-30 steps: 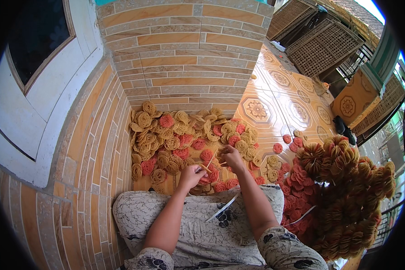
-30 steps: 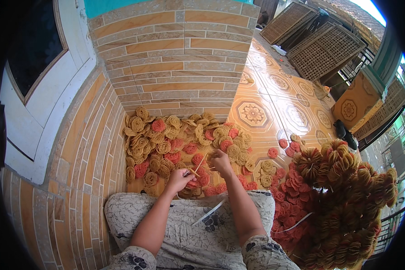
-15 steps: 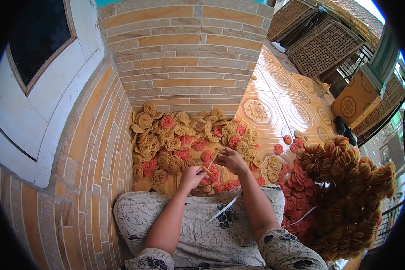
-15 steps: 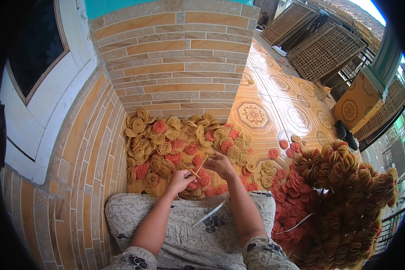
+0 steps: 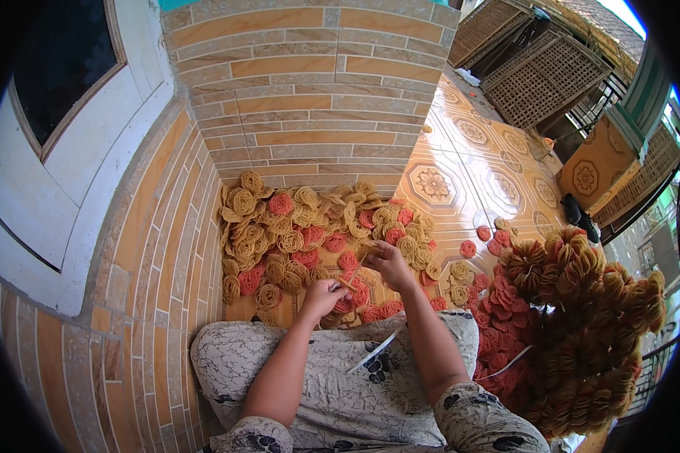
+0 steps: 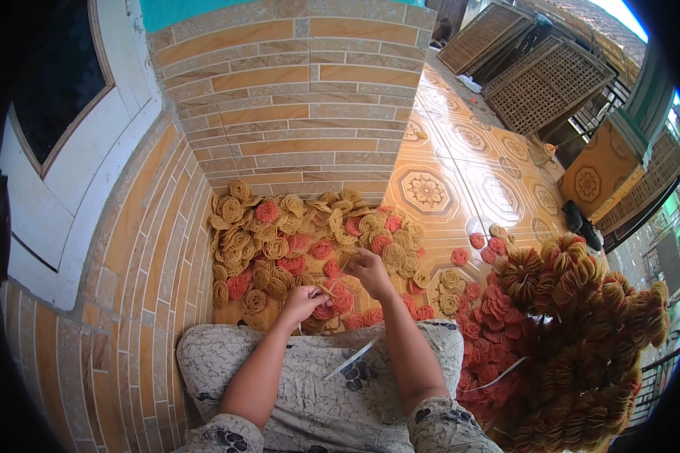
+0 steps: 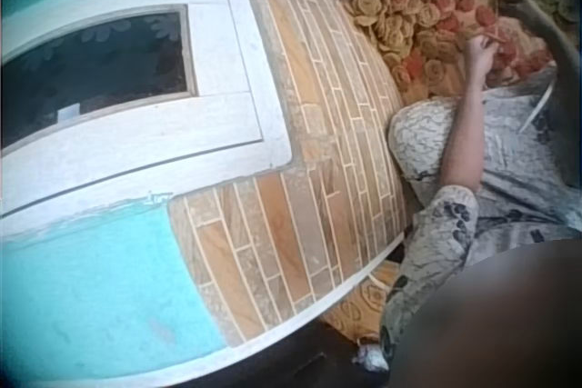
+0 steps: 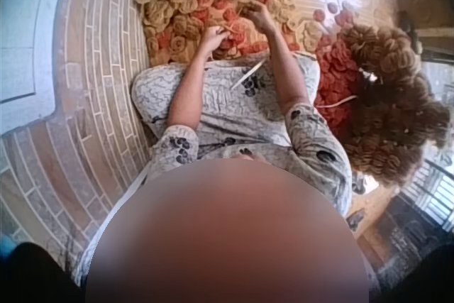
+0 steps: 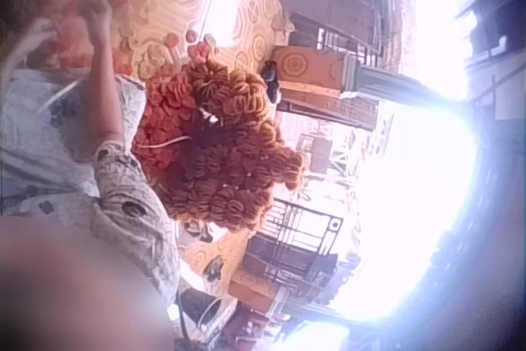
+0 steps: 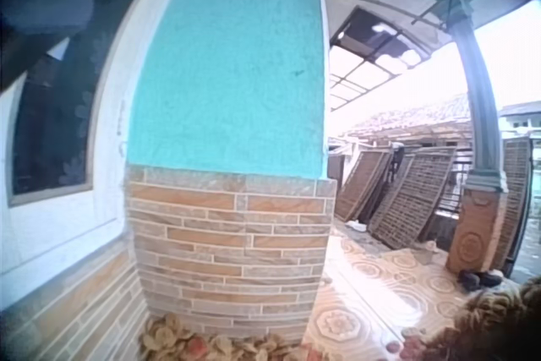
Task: The person sits on a tiled floor and assembles small yellow and red fiber rosettes onto a white ribbon. They pick up rosettes from a pile, thread them onto the ribbon, and slide them into place, repeating the process to build a decorative garland.
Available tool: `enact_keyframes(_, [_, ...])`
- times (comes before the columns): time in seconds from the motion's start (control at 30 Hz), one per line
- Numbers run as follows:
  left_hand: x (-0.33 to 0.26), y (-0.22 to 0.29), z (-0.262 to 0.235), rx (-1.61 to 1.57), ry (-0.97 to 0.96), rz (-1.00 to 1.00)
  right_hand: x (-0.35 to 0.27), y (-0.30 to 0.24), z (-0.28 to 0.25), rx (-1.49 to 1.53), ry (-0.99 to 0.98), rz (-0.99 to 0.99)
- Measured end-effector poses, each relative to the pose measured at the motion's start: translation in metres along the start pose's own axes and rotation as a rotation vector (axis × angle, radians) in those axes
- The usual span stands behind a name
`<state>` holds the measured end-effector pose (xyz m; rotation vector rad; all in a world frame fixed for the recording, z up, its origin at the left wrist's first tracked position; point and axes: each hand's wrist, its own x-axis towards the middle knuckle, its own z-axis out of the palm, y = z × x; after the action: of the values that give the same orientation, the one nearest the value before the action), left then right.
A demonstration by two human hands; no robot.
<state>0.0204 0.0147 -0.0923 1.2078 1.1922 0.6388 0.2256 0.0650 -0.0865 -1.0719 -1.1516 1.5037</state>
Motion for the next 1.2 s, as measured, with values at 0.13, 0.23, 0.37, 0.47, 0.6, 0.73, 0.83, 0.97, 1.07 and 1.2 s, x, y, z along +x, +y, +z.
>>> enact_keyframes(0.13, [0.001,-0.001,-0.001,-0.052,-0.037,-0.022,-0.001,-0.001,0.002,0.017,0.050,-0.013])
enact_keyframes(0.23, [0.002,0.000,-0.002,-0.068,-0.051,-0.054,-0.002,-0.003,0.004,0.045,0.056,-0.004])
enact_keyframes(0.37, [-0.002,0.007,-0.002,-0.119,-0.077,-0.070,-0.003,-0.008,0.004,0.084,0.021,0.039])
enact_keyframes(0.47, [-0.007,0.013,-0.003,-0.264,-0.101,-0.215,-0.004,-0.012,0.002,0.078,-0.051,-0.011])
enact_keyframes(0.6, [-0.009,0.013,-0.005,-0.557,-0.183,-0.350,-0.005,-0.015,0.001,0.029,-0.070,-0.009])
enact_keyframes(0.73, [-0.006,0.002,-0.007,-0.742,-0.272,-0.329,-0.006,-0.015,0.002,0.049,-0.080,-0.026])
enact_keyframes(0.83, [-0.002,-0.004,-0.007,-0.818,-0.236,-0.338,-0.006,-0.015,0.002,0.151,-0.056,0.004])
enact_keyframes(0.97, [0.001,-0.007,-0.009,-0.802,-0.162,-0.360,-0.005,-0.018,0.005,0.096,-0.095,-0.068])
enact_keyframes(1.07, [0.002,-0.007,-0.009,-0.805,-0.214,-0.312,-0.008,-0.019,0.014,-0.383,-0.014,-0.119])
enact_keyframes(1.2, [0.002,-0.002,-0.003,-0.662,-0.003,-0.222,-0.012,-0.013,0.023,-0.702,-0.318,-0.370])
